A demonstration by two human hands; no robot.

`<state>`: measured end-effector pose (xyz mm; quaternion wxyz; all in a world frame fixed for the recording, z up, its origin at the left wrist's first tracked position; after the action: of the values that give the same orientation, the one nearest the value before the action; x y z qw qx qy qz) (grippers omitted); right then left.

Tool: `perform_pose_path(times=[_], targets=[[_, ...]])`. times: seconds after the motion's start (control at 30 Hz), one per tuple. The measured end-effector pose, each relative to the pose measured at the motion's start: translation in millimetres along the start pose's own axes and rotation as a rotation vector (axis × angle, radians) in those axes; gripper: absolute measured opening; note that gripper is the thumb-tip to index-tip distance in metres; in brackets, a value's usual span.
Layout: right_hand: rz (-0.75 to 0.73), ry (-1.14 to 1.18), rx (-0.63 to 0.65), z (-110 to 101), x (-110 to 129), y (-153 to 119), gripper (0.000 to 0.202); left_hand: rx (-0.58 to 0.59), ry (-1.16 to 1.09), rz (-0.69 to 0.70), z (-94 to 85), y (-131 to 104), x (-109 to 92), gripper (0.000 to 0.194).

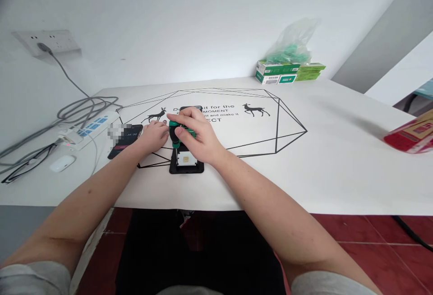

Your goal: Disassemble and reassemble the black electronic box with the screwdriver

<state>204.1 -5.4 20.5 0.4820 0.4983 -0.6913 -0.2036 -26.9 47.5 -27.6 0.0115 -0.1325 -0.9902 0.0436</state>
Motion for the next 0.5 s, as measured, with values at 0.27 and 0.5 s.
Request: perform_pose_path(times=[0.27,0.5], targets=[[0.04,0.012,-0.018,0,0,3,0.024,-0.012,0.0,0.014,0.0,1,3,0.036],[0.172,0.307,-0.069,10,-6,-1,0.028,-0.025,-0.009,0.01,-1.5,1,5,0.03]])
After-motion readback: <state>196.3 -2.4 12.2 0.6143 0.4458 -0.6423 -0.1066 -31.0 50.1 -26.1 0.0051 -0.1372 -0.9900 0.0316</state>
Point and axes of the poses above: each hand's wrist, its own y-axis towards the middle knuckle, its own z-axis out of the palm, x = y × z, the point moved 3 cm from there along y, towards the middle knuckle, and after that the axes turned 12 degrees about x, right-handed, at the moved point
